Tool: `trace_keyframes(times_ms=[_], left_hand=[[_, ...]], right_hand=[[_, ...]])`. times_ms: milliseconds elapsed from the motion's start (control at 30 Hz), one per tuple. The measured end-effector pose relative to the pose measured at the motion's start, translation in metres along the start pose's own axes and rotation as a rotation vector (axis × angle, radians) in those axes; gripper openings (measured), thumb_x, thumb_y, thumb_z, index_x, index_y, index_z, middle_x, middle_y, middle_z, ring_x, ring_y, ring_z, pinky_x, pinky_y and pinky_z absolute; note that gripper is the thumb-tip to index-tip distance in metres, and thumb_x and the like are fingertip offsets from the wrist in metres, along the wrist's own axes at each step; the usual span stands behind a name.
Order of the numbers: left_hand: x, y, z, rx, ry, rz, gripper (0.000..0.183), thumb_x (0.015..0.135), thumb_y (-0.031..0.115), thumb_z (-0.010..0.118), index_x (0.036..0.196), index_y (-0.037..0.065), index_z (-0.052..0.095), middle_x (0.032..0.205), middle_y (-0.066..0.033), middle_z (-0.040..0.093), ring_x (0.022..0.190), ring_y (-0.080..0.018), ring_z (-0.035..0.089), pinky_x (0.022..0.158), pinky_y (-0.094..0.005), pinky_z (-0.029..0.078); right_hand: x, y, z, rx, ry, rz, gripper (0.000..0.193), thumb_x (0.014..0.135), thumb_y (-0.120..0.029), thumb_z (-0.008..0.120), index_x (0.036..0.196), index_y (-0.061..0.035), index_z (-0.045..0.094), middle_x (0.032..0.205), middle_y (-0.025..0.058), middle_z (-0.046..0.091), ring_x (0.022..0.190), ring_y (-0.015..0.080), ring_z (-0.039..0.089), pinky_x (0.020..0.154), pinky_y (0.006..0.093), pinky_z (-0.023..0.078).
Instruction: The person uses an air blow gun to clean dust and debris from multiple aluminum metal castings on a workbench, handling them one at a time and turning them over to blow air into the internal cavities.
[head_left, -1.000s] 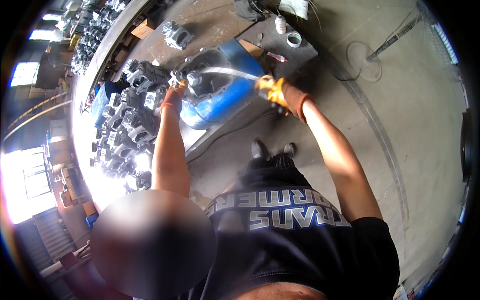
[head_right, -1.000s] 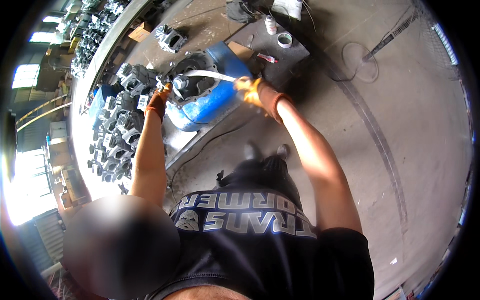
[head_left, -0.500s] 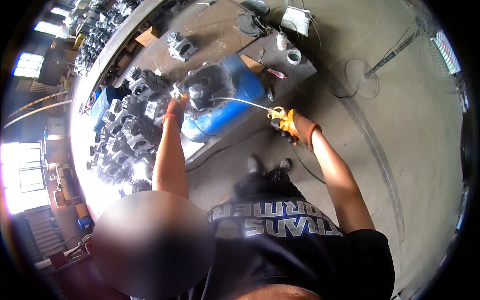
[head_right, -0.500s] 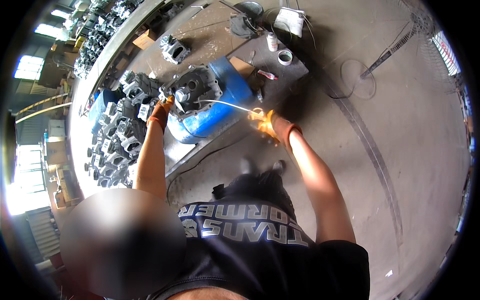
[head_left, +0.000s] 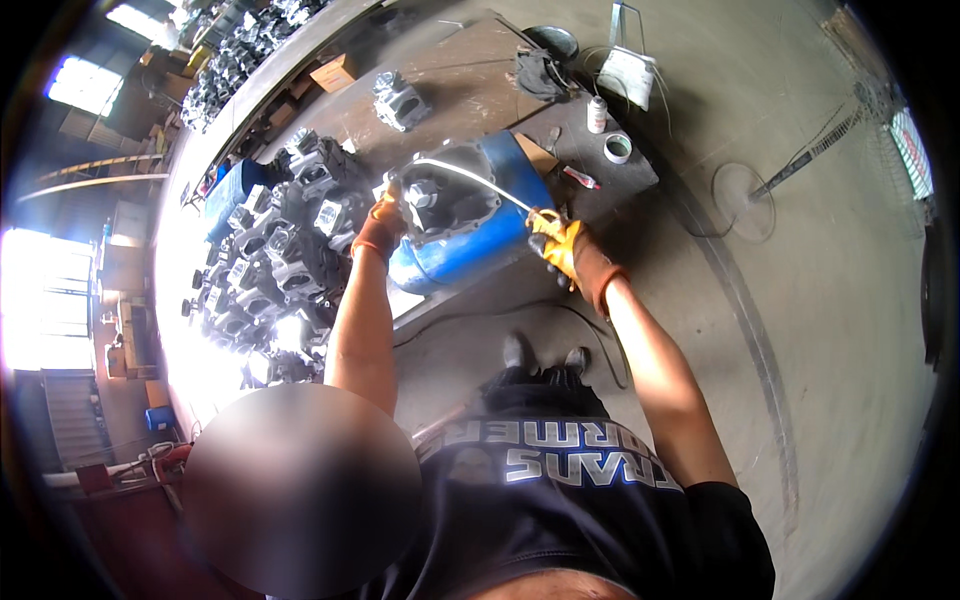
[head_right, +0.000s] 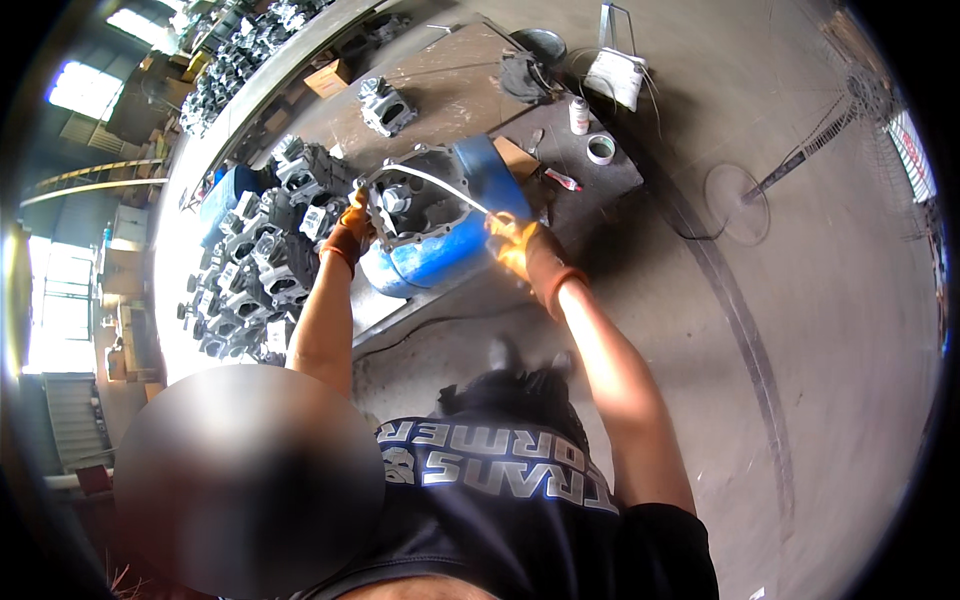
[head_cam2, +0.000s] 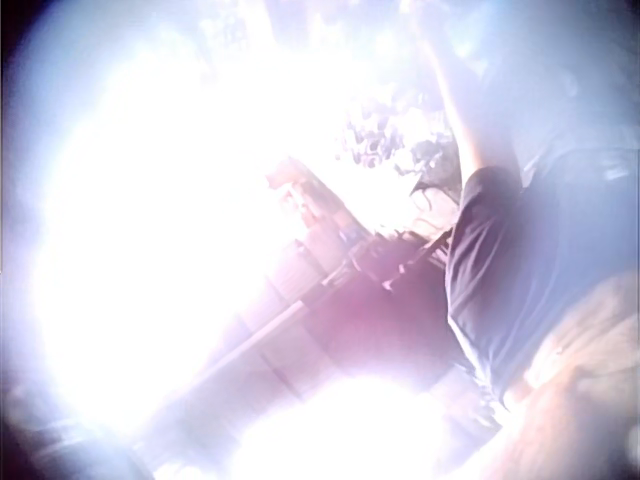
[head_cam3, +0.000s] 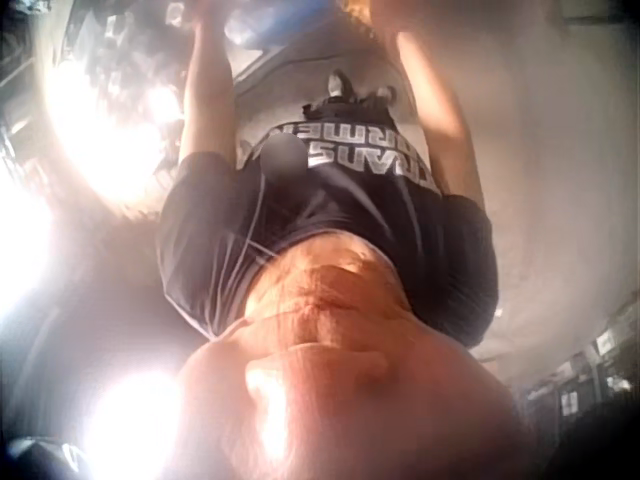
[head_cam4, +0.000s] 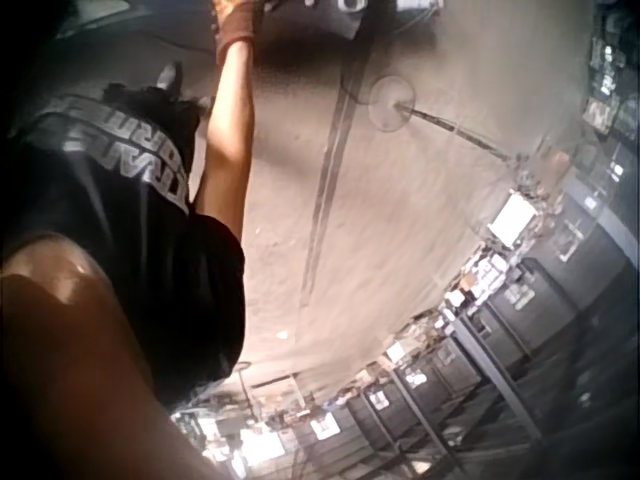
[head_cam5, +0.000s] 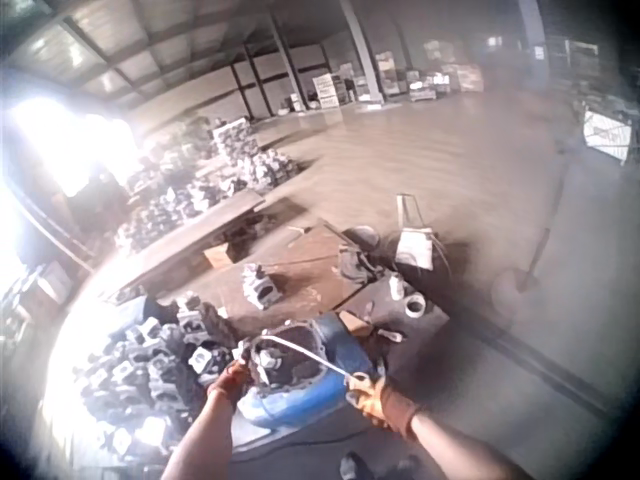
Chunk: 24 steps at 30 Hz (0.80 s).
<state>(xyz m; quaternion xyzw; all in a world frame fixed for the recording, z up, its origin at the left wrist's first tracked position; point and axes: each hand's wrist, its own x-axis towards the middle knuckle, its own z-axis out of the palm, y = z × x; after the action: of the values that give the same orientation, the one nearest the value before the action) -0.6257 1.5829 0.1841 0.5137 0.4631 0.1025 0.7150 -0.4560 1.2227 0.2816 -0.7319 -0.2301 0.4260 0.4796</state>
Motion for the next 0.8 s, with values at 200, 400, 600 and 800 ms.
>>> trace_keyframes(times_ms=[200, 400, 600, 800], left_hand=[[0.064, -0.042, -0.087, -0.074, -0.113, 0.162, 0.059, 0.079, 0.072, 0.058, 0.102, 0.017, 0.058, 0.086, -0.0044, 0.055, 0.076, -0.0187, 0.052, 0.067, -0.0319, 0.043], [-0.020, 0.010, 0.009, 0.331, 0.033, 0.108, 0.040, 0.086, 0.050, 0.062, 0.106, 0.015, 0.059, 0.092, -0.0018, 0.058, 0.085, -0.0202, 0.054, 0.078, -0.0381, 0.046], [-0.019, 0.027, 0.008, 0.939, 0.187, 0.377, 0.041, 0.093, 0.037, 0.050, 0.103, 0.000, 0.064, 0.087, -0.0132, 0.068, 0.078, -0.0222, 0.060, 0.073, -0.0369, 0.046], [-0.023, 0.026, 0.003, 1.030, 0.195, 0.365, 0.050, 0.092, 0.046, 0.049, 0.103, -0.002, 0.062, 0.095, -0.0202, 0.066, 0.085, -0.0304, 0.063, 0.077, -0.0400, 0.046]], right_hand=[[-0.029, -0.010, 0.004, -0.182, -0.247, -0.032, 0.036, 0.084, -0.009, 0.061, 0.120, -0.0106, 0.059, 0.111, 0.0039, 0.067, 0.096, 0.0158, 0.065, 0.085, 0.0249, 0.050], [-0.025, 0.074, -0.038, -0.364, -0.008, 0.262, 0.025, 0.085, -0.040, 0.066, 0.096, -0.0183, 0.070, 0.062, -0.0052, 0.055, 0.048, 0.0094, 0.043, 0.044, 0.0284, 0.034], [0.031, 0.083, -0.006, 0.008, 0.084, -0.092, 0.031, 0.086, -0.016, 0.065, 0.116, -0.0091, 0.065, 0.108, 0.0086, 0.070, 0.100, 0.0126, 0.065, 0.084, 0.0280, 0.050], [0.064, 0.025, 0.053, -0.287, 0.043, -0.239, 0.033, 0.088, -0.024, 0.062, 0.119, -0.0133, 0.064, 0.111, 0.0117, 0.067, 0.101, 0.0252, 0.066, 0.084, 0.0314, 0.051]])
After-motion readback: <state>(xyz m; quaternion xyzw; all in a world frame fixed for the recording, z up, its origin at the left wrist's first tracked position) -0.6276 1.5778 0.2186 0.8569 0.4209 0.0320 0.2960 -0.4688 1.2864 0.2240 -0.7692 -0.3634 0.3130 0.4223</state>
